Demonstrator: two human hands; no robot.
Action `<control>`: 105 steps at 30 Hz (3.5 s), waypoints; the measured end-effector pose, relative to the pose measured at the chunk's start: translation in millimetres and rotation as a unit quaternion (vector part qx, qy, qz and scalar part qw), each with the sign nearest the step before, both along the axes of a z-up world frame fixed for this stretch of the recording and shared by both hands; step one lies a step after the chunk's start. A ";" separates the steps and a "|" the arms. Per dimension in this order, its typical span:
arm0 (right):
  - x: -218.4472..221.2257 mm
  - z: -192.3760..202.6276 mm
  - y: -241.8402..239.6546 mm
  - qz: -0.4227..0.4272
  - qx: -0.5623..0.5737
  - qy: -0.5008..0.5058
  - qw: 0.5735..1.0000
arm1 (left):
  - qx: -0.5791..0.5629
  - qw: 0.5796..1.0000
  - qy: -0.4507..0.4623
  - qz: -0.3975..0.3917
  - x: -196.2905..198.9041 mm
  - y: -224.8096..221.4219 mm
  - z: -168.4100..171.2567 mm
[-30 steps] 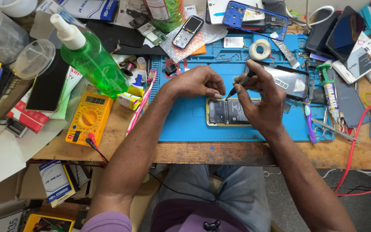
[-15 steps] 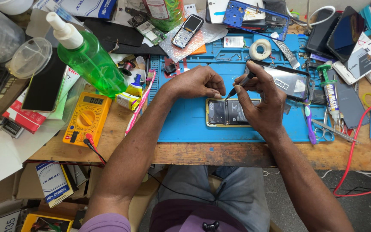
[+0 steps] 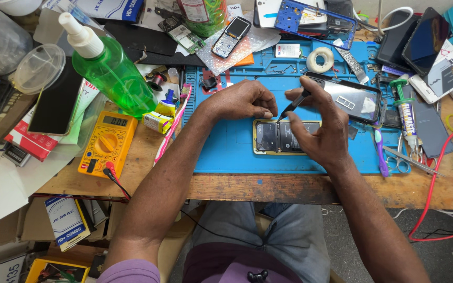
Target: The person uses a screwdriver to remove screws from the back of a disassembled smartphone. They then use a plastic pry tool to separate the back cover from the phone's frame. The person also briefly handles a second phone that rings during the process.
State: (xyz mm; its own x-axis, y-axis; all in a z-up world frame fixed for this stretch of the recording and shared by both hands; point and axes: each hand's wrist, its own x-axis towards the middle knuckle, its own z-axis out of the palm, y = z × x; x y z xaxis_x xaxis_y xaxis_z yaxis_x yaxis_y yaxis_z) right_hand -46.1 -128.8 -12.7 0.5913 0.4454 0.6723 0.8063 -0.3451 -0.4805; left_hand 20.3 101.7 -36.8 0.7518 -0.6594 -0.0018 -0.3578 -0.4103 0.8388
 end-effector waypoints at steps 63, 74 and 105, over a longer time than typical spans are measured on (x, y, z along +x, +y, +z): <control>7.8 -9.5 -11.1 0.046 0.065 0.054 0.995 | 0.088 0.989 -0.115 0.024 -17.5 -16.3 16.1; 8.7 -11.9 -14.7 0.031 0.084 0.035 0.995 | 0.058 0.991 -0.124 0.011 -19.3 -14.5 16.9; -1.0 -20.1 -19.5 0.061 0.193 0.067 0.977 | 0.043 0.988 -0.145 -0.007 7.9 9.3 20.9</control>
State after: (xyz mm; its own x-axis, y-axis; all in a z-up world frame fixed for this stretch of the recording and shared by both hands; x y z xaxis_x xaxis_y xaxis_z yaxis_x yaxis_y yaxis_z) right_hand -47.1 -148.4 -32.8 0.6435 0.2468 0.7246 0.7514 -0.0234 -0.6594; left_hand 28.2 111.0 -15.9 0.7191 -0.6771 0.1563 -0.5849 -0.4683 0.6622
